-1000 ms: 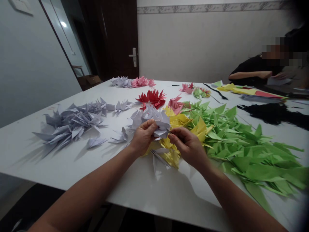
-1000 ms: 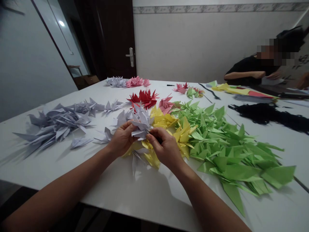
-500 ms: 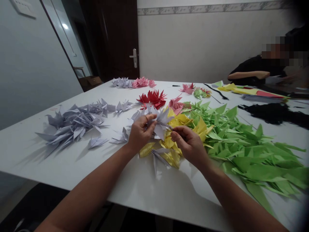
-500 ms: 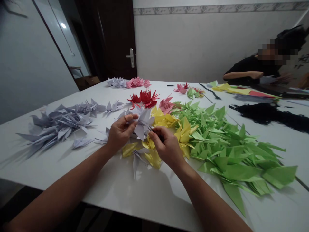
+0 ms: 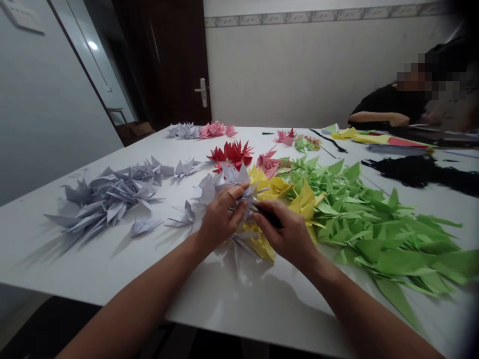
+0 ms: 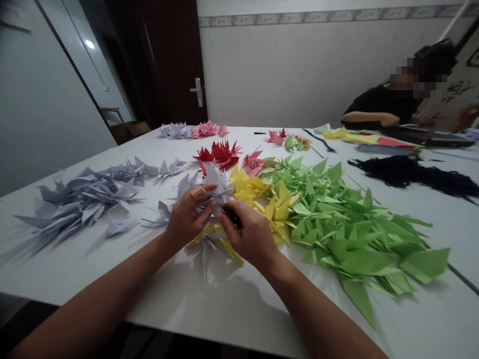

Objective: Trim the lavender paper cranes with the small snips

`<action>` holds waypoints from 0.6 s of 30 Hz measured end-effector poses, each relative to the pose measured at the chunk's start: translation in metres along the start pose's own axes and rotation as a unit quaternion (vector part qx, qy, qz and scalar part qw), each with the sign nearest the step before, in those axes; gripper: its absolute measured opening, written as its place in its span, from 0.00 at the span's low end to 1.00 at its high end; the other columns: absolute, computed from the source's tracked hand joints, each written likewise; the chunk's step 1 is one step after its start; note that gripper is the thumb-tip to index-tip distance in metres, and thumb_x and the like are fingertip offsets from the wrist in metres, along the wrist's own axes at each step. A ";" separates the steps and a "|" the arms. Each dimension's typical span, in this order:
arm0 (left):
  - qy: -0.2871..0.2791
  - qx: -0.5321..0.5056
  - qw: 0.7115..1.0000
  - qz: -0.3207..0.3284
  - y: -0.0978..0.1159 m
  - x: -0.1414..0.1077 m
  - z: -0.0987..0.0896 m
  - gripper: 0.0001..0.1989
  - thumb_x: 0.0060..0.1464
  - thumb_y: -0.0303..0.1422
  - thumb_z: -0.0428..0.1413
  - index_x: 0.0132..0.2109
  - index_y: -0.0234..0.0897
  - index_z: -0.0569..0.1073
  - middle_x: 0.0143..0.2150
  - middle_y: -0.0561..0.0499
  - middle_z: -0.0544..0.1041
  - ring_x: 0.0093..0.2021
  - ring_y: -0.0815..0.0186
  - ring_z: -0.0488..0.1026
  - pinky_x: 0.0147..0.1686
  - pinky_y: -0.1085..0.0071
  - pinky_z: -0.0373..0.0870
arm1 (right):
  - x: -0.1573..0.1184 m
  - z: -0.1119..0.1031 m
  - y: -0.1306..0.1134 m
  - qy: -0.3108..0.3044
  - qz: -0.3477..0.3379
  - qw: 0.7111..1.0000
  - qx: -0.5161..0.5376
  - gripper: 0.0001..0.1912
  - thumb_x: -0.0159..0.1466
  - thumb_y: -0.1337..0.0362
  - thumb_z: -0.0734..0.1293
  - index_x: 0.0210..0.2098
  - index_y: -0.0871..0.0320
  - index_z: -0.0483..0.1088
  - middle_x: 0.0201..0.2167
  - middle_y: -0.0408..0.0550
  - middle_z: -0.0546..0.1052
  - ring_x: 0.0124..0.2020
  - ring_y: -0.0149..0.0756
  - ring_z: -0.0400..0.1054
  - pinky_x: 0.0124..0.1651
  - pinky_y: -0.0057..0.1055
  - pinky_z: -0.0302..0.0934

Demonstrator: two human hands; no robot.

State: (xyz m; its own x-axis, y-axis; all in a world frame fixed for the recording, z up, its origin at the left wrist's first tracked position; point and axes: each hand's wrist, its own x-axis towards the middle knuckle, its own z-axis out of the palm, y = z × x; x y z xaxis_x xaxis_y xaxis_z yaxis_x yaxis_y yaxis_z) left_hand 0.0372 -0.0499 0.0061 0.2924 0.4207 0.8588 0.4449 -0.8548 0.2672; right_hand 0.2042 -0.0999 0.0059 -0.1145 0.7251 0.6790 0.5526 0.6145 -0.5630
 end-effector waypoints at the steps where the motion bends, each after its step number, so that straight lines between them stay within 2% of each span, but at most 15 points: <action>1: -0.008 0.000 1.000 0.010 0.002 -0.001 0.001 0.19 0.56 0.24 0.53 0.55 0.38 0.68 0.49 0.45 0.77 0.49 0.65 0.74 0.49 0.65 0.73 | 0.000 0.000 0.000 -0.005 -0.001 1.000 -0.004 0.07 0.63 0.61 0.64 0.39 0.57 0.69 0.34 0.51 0.77 0.33 0.37 0.71 0.36 0.34 0.64; 9: -0.009 -0.027 0.999 0.035 0.006 -0.003 0.002 0.18 0.55 0.23 0.54 0.54 0.37 0.68 0.48 0.45 0.77 0.48 0.67 0.74 0.47 0.70 0.74 | 0.003 0.001 0.006 -0.012 0.012 1.000 -0.017 0.07 0.64 0.62 0.63 0.40 0.57 0.69 0.36 0.51 0.78 0.35 0.39 0.72 0.37 0.34 0.64; 14: -0.018 -0.026 0.998 0.047 0.007 -0.003 0.002 0.20 0.55 0.23 0.54 0.55 0.39 0.68 0.48 0.47 0.77 0.49 0.66 0.74 0.49 0.68 0.73 | 0.004 0.001 0.008 -0.015 0.024 0.999 -0.021 0.06 0.64 0.63 0.63 0.38 0.56 0.70 0.34 0.49 0.78 0.34 0.38 0.72 0.36 0.33 0.63; 18: -0.039 -0.065 0.996 0.045 0.006 -0.004 0.001 0.23 0.53 0.20 0.51 0.55 0.39 0.68 0.49 0.46 0.77 0.51 0.65 0.73 0.51 0.67 0.71 | 0.005 0.000 0.008 -0.003 0.030 0.999 -0.017 0.05 0.64 0.63 0.63 0.37 0.56 0.70 0.33 0.48 0.78 0.32 0.37 0.71 0.36 0.32 0.63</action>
State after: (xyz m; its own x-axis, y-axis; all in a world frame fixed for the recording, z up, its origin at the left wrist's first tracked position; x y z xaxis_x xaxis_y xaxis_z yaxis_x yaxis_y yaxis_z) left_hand 0.0395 -0.0569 0.0041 0.3937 0.3584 0.8465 0.3014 -0.9203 0.2495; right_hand 0.2084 -0.0913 0.0051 -0.0861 0.7622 0.6416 0.5865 0.5594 -0.5857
